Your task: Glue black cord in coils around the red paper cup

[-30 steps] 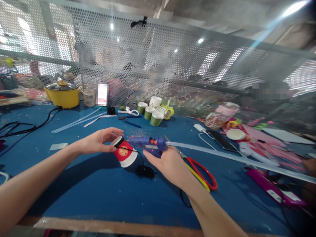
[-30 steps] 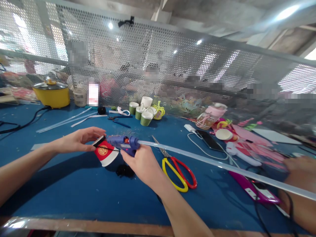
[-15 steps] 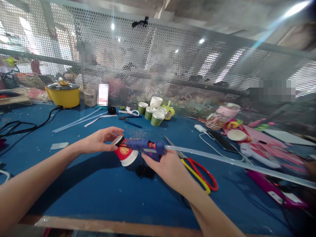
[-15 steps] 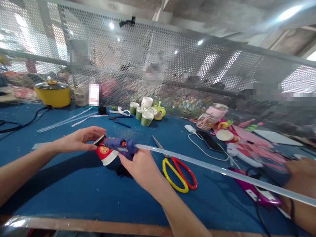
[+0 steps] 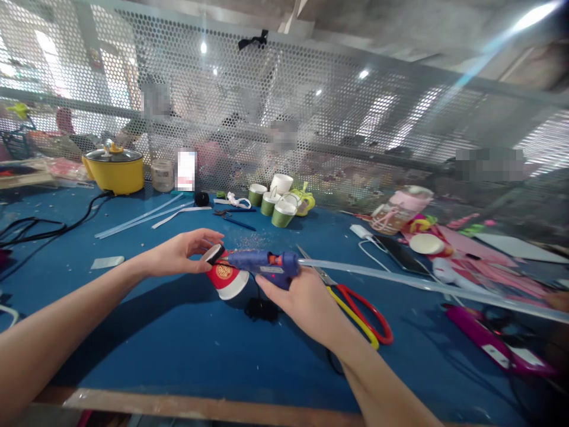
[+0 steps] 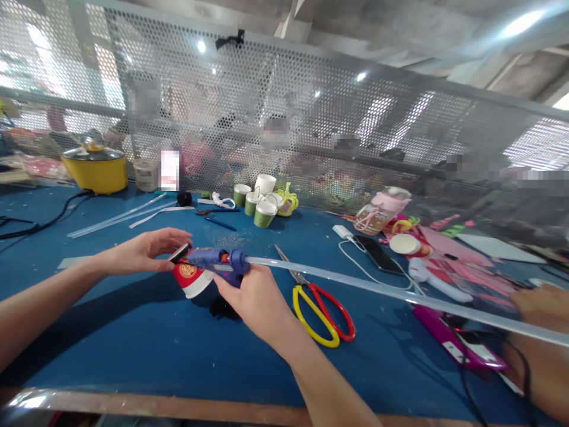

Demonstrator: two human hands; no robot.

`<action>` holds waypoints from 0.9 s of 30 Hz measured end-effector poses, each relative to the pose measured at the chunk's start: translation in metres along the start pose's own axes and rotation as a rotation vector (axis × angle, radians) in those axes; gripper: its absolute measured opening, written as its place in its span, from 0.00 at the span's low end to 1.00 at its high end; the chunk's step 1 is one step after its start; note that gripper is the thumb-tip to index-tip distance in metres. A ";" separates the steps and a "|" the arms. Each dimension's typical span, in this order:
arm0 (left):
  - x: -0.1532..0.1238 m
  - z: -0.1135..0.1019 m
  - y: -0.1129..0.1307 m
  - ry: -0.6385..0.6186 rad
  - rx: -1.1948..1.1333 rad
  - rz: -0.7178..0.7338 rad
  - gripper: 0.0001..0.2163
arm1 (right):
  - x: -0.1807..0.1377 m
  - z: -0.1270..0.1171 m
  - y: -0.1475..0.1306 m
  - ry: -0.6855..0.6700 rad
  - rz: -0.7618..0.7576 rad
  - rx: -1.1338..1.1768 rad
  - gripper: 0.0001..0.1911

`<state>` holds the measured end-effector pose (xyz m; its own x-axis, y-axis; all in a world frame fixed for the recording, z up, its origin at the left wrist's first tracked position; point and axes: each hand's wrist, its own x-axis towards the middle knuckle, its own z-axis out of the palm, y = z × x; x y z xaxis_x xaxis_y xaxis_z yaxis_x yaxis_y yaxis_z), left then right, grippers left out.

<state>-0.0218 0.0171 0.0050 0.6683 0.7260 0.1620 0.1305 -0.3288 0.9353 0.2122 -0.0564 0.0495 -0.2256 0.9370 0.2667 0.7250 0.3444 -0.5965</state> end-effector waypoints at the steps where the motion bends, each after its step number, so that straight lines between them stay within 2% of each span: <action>1: 0.000 0.000 0.000 -0.006 -0.003 0.004 0.23 | 0.000 -0.001 0.000 0.010 0.027 -0.020 0.06; 5: 0.000 -0.001 0.000 -0.023 -0.021 0.026 0.23 | 0.003 -0.004 0.004 0.020 0.112 -0.085 0.09; 17: -0.001 0.000 0.001 -0.046 -0.032 0.024 0.24 | 0.010 -0.001 0.013 -0.015 0.169 -0.133 0.14; 23: -0.001 0.000 0.002 -0.009 0.023 0.018 0.24 | 0.015 -0.002 0.019 -0.079 0.229 0.134 0.12; 27: -0.001 0.000 0.002 0.003 0.038 0.022 0.24 | 0.024 -0.001 0.036 0.034 0.296 0.291 0.08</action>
<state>-0.0226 0.0154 0.0071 0.6692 0.7201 0.1836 0.1431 -0.3673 0.9190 0.2329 -0.0217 0.0350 -0.0101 0.9973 0.0732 0.5400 0.0671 -0.8390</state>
